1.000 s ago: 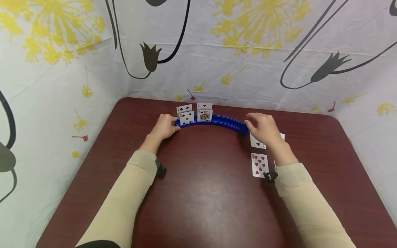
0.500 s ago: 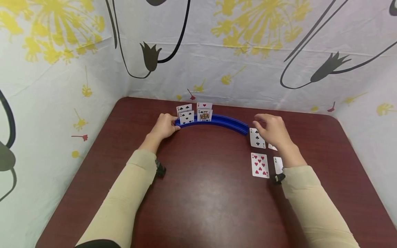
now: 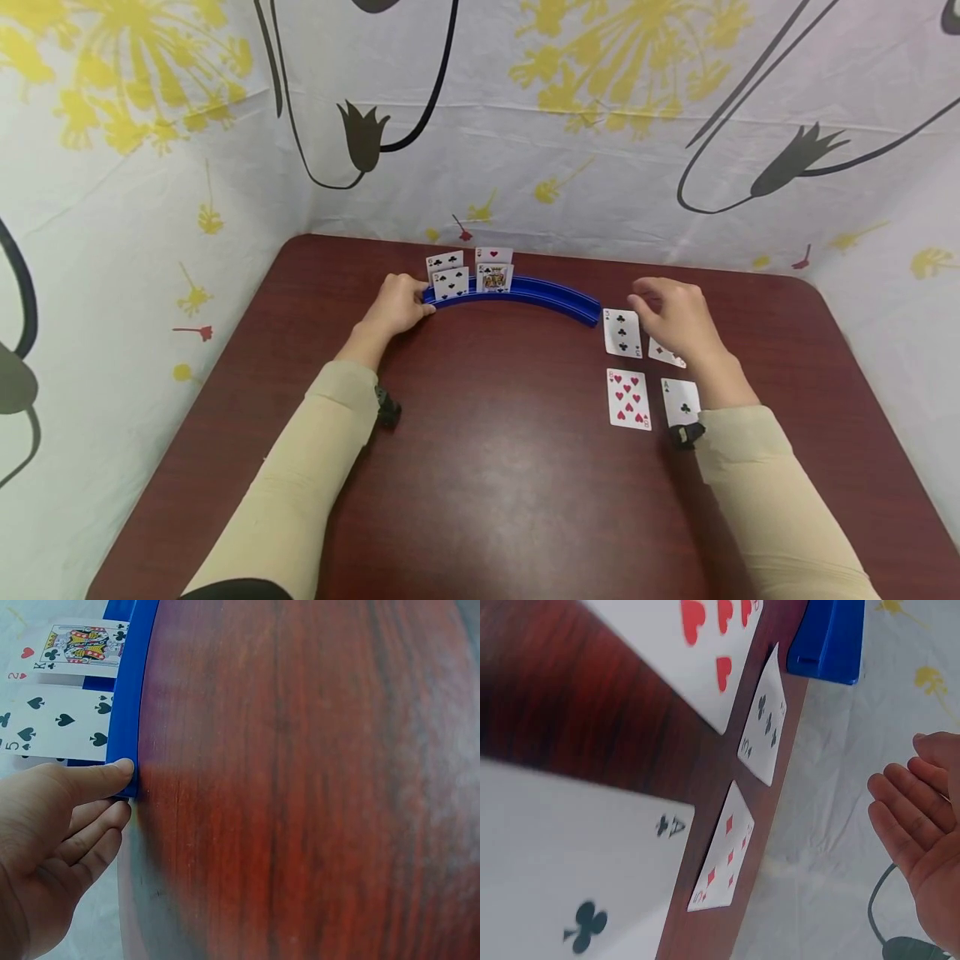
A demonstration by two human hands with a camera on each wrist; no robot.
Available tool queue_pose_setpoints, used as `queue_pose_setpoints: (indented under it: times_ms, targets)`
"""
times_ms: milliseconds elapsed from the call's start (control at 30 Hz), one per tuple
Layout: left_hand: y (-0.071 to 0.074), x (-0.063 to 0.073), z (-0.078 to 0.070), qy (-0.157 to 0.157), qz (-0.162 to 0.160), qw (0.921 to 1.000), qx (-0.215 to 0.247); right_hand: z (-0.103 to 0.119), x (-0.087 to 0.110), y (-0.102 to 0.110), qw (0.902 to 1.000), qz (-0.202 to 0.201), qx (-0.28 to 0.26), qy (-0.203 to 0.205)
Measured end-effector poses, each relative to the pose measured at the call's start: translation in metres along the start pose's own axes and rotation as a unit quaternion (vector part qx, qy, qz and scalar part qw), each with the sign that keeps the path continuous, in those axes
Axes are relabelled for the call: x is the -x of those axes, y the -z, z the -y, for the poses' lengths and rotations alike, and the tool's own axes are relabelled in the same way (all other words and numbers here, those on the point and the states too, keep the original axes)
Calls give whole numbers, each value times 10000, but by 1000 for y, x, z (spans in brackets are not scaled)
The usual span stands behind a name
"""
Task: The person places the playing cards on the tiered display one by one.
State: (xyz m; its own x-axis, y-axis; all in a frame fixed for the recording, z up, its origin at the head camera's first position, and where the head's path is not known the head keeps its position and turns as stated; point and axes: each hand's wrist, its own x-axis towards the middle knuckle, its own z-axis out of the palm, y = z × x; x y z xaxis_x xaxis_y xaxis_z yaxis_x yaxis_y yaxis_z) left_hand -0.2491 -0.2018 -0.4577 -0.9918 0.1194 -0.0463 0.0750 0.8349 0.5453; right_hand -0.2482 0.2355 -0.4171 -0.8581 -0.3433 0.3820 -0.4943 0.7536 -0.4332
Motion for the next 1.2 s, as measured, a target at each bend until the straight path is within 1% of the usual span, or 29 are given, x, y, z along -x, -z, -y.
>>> queue_pose_setpoints:
  times_ms: [367, 633, 867, 1067, 1200]
  targets:
    - [2, 1, -1, 46, 40, 9999, 102, -16, 9, 8, 9996, 161, 7, -227]
    - [1, 1, -1, 93, 67, 9998, 136, -25, 14, 13, 9962, 593, 220, -599]
    - [1, 0, 0, 26, 27, 9999, 123, -35, 21, 17, 9937, 872, 360, -605]
    - [0, 1, -1, 89, 36, 9999, 137, -42, 25, 18, 9887, 1213, 397, -780]
    - [0, 1, 0, 108, 40, 9998, 141, -48, 28, 18, 9863, 1362, 441, -817]
